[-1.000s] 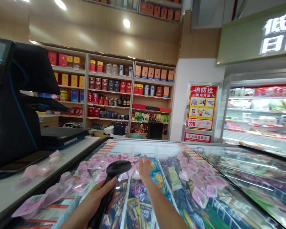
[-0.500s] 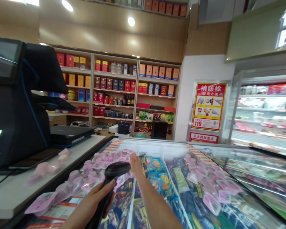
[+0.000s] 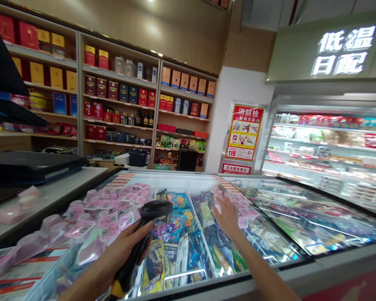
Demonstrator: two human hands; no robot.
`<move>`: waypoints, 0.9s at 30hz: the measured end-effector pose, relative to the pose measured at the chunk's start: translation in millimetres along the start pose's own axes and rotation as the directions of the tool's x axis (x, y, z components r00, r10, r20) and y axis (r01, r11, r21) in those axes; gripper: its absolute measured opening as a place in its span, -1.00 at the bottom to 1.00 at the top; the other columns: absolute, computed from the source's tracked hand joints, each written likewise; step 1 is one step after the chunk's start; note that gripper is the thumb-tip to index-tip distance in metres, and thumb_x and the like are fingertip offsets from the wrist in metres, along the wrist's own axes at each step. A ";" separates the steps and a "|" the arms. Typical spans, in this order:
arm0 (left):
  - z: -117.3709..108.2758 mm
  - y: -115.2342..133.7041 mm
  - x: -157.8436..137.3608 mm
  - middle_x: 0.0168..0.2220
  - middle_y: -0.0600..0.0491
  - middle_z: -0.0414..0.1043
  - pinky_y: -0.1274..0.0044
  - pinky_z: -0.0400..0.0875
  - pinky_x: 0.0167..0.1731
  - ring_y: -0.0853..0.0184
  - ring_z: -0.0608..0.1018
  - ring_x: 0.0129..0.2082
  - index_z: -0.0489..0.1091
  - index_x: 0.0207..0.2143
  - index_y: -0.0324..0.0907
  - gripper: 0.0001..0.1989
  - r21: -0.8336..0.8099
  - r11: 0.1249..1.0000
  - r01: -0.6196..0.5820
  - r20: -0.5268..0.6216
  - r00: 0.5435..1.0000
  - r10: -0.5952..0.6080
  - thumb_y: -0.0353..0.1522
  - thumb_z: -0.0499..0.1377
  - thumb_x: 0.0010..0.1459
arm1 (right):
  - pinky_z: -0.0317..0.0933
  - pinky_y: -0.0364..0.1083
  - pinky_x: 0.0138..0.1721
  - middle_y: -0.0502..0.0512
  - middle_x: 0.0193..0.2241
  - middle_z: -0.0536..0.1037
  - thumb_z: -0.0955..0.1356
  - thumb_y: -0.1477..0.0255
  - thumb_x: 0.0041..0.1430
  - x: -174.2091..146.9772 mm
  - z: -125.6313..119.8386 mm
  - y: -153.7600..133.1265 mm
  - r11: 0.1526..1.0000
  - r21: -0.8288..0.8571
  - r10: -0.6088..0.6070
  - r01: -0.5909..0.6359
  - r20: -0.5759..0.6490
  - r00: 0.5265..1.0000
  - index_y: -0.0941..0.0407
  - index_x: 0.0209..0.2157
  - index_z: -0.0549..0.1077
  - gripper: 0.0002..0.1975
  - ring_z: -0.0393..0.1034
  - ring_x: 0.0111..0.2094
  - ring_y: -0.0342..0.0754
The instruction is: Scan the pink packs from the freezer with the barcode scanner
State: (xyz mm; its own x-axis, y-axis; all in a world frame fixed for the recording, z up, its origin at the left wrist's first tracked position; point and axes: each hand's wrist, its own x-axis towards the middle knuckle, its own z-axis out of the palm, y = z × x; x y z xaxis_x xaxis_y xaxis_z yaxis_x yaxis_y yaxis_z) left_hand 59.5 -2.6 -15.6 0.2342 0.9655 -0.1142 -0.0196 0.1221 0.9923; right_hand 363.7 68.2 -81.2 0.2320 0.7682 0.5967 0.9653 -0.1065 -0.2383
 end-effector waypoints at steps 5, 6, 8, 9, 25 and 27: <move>4.3 -4.0 2.3 -0.79 0.17 0.22 0.66 0.14 -0.73 0.51 0.24 -0.77 0.27 -0.65 -0.21 -0.64 0.021 1.000 -0.010 -0.014 1.000 0.011 -0.07 0.10 -0.15 | -0.13 0.13 -0.01 0.19 -0.05 0.29 0.22 0.31 -0.03 -34.9 2.8 47.9 0.982 -0.113 -0.147 0.148 0.017 0.989 0.14 -0.12 0.30 -0.60 0.02 0.03 0.13; 4.4 -4.3 2.7 -0.79 0.17 0.22 0.66 0.14 -0.73 0.51 0.24 -0.77 0.27 -0.66 -0.21 -0.63 0.025 1.000 -0.009 -0.010 1.000 0.010 -0.07 0.10 -0.15 | -0.12 0.13 -0.02 0.20 -0.07 0.31 0.23 0.36 -0.04 -38.1 6.9 50.9 0.980 -0.110 -0.165 0.166 0.019 0.986 0.15 -0.13 0.31 -0.62 0.03 0.03 0.13; 5.3 -4.5 3.5 -0.78 0.17 0.24 0.67 0.15 -0.74 0.51 0.25 -0.77 0.26 -0.66 -0.21 -0.63 0.028 1.000 -0.011 -0.004 1.000 0.011 -0.07 0.10 -0.15 | -0.09 0.11 -0.01 0.21 -0.10 0.32 0.21 0.47 -0.06 -39.0 16.7 51.0 0.978 -0.073 -0.195 0.194 -0.003 0.981 0.18 -0.19 0.33 -0.68 0.01 0.03 0.12; 6.3 -4.6 3.8 -0.77 0.17 0.25 0.67 0.15 -0.74 0.51 0.26 -0.76 0.26 -0.65 -0.21 -0.64 0.024 1.000 -0.010 -0.004 1.000 0.010 -0.07 0.10 -0.15 | -0.09 0.09 -0.01 0.20 -0.12 0.33 0.19 0.52 -0.06 -36.8 22.3 48.1 0.976 -0.043 -0.215 0.214 -0.025 0.976 0.18 -0.23 0.35 -0.70 0.00 0.04 0.10; 5.2 4.3 -8.5 -0.72 0.21 0.25 0.67 0.15 -0.72 0.52 0.29 -0.73 0.23 -0.59 -0.19 -0.65 -0.008 0.999 0.051 0.028 0.998 -0.051 -0.08 0.14 -0.18 | 0.12 -0.10 -0.22 0.10 -0.39 0.47 0.24 0.48 -0.11 10.7 20.2 -15.2 0.974 0.227 -0.021 -0.014 0.149 0.989 0.13 -0.50 0.42 -0.87 0.31 -0.27 -0.04; 4.7 3.5 -8.7 -0.73 0.21 0.24 0.67 0.13 -0.73 0.53 0.28 -0.74 0.22 -0.60 -0.20 -0.65 0.003 0.999 0.045 0.025 0.999 -0.045 -0.08 0.14 -0.18 | 0.16 -0.14 -0.33 0.05 -0.51 0.47 0.24 0.46 -0.11 13.7 16.4 -16.1 0.924 0.349 0.087 -0.156 0.207 0.975 0.13 -0.53 0.40 -0.88 0.35 -0.39 -0.09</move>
State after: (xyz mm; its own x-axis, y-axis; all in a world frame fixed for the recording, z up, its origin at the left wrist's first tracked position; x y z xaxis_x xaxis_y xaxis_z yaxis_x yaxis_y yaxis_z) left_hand 61.9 -11.7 -10.9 0.2590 0.9529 -0.1577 -0.0058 0.1649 0.9863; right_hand 349.4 90.7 -81.8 0.2853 0.8698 0.4025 0.8140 0.0018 -0.5809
